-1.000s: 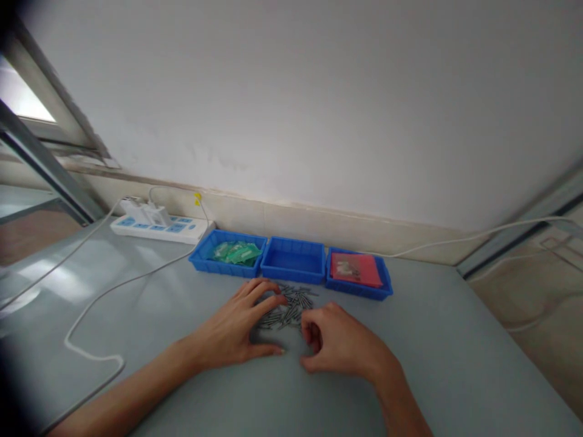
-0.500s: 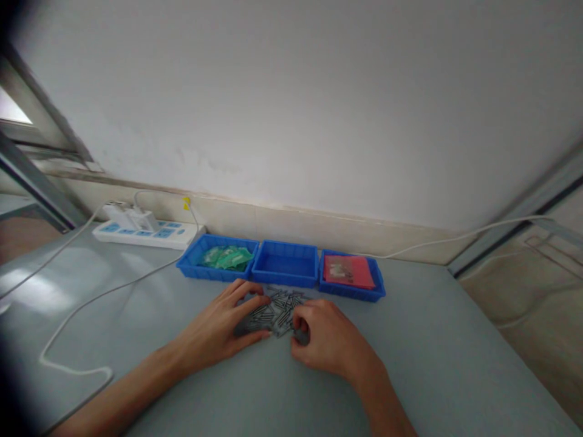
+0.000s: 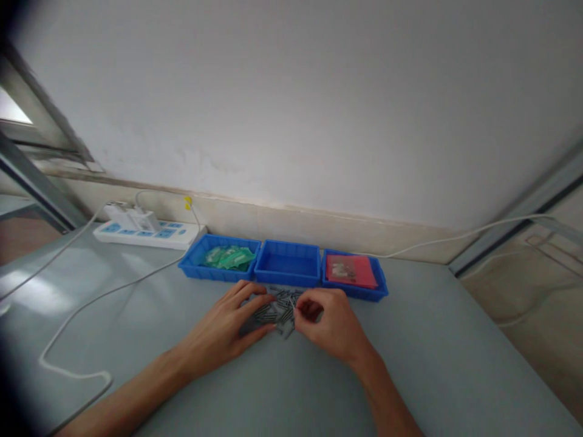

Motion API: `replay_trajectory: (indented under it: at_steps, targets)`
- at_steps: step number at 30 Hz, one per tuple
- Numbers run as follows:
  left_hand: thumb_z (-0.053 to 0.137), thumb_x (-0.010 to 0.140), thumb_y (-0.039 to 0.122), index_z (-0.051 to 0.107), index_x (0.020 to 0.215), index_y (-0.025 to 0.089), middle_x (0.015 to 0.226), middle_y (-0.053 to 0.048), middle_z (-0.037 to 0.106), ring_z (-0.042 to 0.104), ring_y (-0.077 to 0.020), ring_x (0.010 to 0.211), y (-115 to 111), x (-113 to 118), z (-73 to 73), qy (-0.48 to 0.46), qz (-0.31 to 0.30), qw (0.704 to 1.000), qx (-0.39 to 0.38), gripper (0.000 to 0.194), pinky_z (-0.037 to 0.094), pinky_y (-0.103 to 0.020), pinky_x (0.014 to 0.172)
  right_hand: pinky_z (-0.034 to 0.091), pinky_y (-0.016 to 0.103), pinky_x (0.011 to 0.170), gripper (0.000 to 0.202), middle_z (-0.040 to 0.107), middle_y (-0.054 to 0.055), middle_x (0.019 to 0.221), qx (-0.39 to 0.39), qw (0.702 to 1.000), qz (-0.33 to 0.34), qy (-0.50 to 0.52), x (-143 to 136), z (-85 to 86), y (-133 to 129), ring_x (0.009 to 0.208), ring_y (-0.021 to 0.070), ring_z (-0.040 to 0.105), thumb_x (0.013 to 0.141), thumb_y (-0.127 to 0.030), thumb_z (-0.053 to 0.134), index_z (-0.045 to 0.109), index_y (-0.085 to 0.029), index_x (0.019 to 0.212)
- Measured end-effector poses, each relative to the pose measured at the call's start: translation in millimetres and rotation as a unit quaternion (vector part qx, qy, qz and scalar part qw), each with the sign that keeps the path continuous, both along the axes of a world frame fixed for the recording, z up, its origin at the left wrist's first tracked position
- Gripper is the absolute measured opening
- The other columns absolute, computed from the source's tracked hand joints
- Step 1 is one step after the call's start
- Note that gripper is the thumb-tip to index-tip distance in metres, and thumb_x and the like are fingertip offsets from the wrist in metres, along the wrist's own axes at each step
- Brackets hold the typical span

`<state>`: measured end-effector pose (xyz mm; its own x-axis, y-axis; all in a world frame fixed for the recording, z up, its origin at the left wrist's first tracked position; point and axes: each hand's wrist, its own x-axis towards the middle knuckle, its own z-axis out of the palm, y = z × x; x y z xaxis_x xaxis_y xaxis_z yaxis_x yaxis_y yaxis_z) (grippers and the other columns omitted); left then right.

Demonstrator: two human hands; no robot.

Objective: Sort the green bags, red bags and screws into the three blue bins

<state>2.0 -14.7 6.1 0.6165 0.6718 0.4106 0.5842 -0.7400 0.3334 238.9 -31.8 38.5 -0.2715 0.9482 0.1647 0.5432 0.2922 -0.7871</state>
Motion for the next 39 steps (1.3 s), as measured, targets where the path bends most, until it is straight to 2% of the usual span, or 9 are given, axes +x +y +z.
replay_trajectory:
  at_steps: [4, 9, 15, 19, 23, 27, 30, 34, 39]
  targets:
    - [0.058, 0.1, 0.033, 0.057, 0.133, 0.019, 0.12, -0.012, 0.062, 0.055, -0.0283, 0.11, 0.5, -0.8, 4.2, -0.005, -0.011, 0.999, 0.048, 0.036, 0.049, -0.045, 0.097, 0.054, 0.026, 0.061, 0.006, 0.072, 0.002, 0.066, -0.077, 0.994, 0.03, 0.073, -6.3, -2.4, -2.0, 0.059, 0.0162, 0.066, 0.077, -0.021, 0.068, 0.07, -0.018, 0.073]
    - [0.049, 0.104, 0.021, 0.068, 0.096, 0.017, 0.092, -0.007, 0.065, 0.058, -0.0213, 0.09, -1.4, -1.1, 10.4, 0.018, -0.09, 0.992, 0.085, 0.02, 0.049, -0.033, 0.08, 0.053, 0.024, 0.059, 0.008, 0.071, 0.001, 0.063, -0.137, 0.98, 0.057, 0.132, -11.9, -8.1, -3.8, 0.057, 0.0153, 0.068, 0.076, -0.024, 0.072, 0.069, -0.017, 0.074]
    - [0.052, 0.102, 0.019, 0.065, 0.085, 0.018, 0.084, -0.004, 0.064, 0.058, -0.0185, 0.084, -4.6, 2.0, 10.4, 0.016, -0.116, 0.989, 0.093, 0.021, 0.047, -0.03, 0.075, 0.054, 0.023, 0.055, 0.019, 0.068, -0.001, 0.06, -0.186, 0.95, 0.05, 0.245, -18.6, -22.4, -0.7, 0.054, 0.0155, 0.07, 0.073, -0.032, 0.079, 0.066, -0.018, 0.074]
    - [0.056, 0.101, 0.025, 0.067, 0.09, 0.018, 0.088, -0.005, 0.065, 0.06, -0.0203, 0.087, -3.9, -1.5, 14.6, 0.007, -0.07, 0.994, 0.089, 0.017, 0.05, -0.033, 0.078, 0.057, 0.025, 0.054, 0.025, 0.071, 0.001, 0.058, -0.171, 0.942, 0.028, 0.288, -21.5, -25.3, 1.4, 0.052, 0.0171, 0.07, 0.072, -0.037, 0.084, 0.069, -0.017, 0.074]
    - [0.055, 0.1, 0.034, 0.068, 0.107, 0.016, 0.106, -0.011, 0.068, 0.06, -0.0274, 0.102, 2.2, -9.0, 18.4, -0.047, 0.049, 0.99, 0.121, 0.023, 0.052, -0.044, 0.09, 0.06, 0.027, 0.058, 0.026, 0.076, 0.003, 0.065, -0.111, 0.935, -0.055, 0.333, -21.7, -24.4, 7.8, 0.059, 0.0189, 0.073, 0.072, -0.04, 0.085, 0.073, -0.018, 0.077]
    - [0.053, 0.1, 0.033, 0.065, 0.123, 0.015, 0.125, -0.015, 0.065, 0.057, -0.032, 0.119, 11.9, -14.3, 14.0, -0.042, 0.141, 0.981, 0.123, 0.032, 0.05, -0.051, 0.102, 0.062, 0.033, 0.083, 0.033, 0.08, 0.007, 0.104, -0.02, 0.913, -0.142, 0.383, -20.8, -24.4, 14.7, 0.093, 0.0224, 0.077, 0.076, -0.037, 0.084, 0.075, -0.023, 0.104]
    - [0.054, 0.1, 0.037, 0.064, 0.127, 0.014, 0.13, -0.016, 0.064, 0.056, -0.0343, 0.124, 15.3, -15.5, 7.6, -0.009, 0.172, 0.979, 0.105, 0.037, 0.05, -0.053, 0.104, 0.062, 0.035, 0.082, 0.035, 0.078, 0.008, 0.113, 0.01, 0.926, -0.148, 0.346, -16.4, -23.9, 15.7, 0.091, 0.0223, 0.077, 0.079, -0.037, 0.08, 0.073, -0.024, 0.111]
    - [0.053, 0.099, 0.041, 0.062, 0.13, 0.013, 0.129, -0.017, 0.066, 0.056, -0.0363, 0.125, 14.5, -15.8, 2.2, 0.019, 0.189, 0.977, 0.096, 0.042, 0.052, -0.056, 0.103, 0.057, 0.029, 0.06, 0.02, 0.075, 0.004, 0.081, 0.062, 0.972, -0.14, 0.18, -4.0, -18.6, 11.5, 0.061, 0.0168, 0.069, 0.085, -0.036, 0.07, 0.073, -0.02, 0.097]
    - [0.055, 0.099, 0.037, 0.061, 0.131, 0.016, 0.137, -0.017, 0.059, 0.051, -0.0364, 0.131, 14.3, -17.7, 5.5, 0.004, 0.171, 0.978, 0.118, 0.039, 0.05, -0.056, 0.105, 0.045, 0.024, 0.056, 0.007, 0.064, -0.001, 0.064, 0.064, 0.991, 0.022, -0.116, 16.2, -4.4, 2.8, 0.056, 0.013, 0.058, 0.077, -0.013, 0.065, 0.07, -0.018, 0.075]
